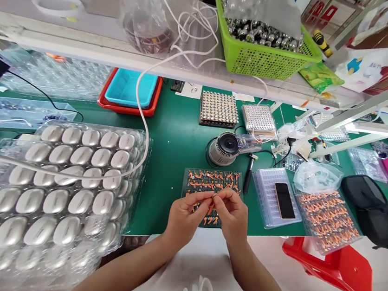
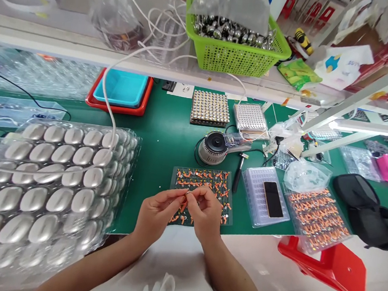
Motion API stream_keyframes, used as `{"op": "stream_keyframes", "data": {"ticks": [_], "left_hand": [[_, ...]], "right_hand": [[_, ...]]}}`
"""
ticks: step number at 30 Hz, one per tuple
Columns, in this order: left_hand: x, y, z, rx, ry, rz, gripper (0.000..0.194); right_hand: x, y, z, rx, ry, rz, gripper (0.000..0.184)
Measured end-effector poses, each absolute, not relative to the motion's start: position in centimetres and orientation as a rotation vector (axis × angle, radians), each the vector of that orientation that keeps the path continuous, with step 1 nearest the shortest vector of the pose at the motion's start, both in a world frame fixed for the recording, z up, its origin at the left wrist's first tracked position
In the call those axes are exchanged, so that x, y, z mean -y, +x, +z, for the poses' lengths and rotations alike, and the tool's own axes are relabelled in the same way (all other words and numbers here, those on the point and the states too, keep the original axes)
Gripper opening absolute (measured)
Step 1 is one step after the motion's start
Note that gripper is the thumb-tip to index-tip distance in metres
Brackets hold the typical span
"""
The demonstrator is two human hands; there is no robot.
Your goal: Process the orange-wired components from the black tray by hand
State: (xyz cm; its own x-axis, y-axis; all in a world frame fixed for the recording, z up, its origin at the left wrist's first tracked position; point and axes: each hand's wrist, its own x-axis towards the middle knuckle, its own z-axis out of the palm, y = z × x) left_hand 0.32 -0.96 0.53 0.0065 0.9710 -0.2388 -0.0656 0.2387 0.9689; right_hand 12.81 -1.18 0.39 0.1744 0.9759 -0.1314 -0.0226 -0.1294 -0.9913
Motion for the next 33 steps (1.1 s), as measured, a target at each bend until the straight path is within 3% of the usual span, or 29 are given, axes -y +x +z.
{"op": "stream_keyframes", "data": {"ticks": [10, 15, 24, 33], "left_hand": [[1.4, -0.1, 0.9, -1.258, 1.085, 1.034, 0.025], [0.9, -0.7, 0.9, -1.195, 0.965, 1.000, 0.019], [0.5, -1.2, 0.9, -1.105, 0.773, 0.918, 0.015], [1.1, -0.6, 1.6, -1.058, 0.733, 0.993, 0.026]], "right_hand": [[1.2, 12.6, -0.1, 0.904, -1.367, 1.222, 0.013], [1.1, 12.8, 0.0, 0.870, -1.303, 1.296, 0.030], [1.3, 14.6, 0.0, 1.030, -1.137, 1.477, 0.029], [1.5, 14.2, 0.5, 1.230, -1.132, 1.210, 0.007]]}}
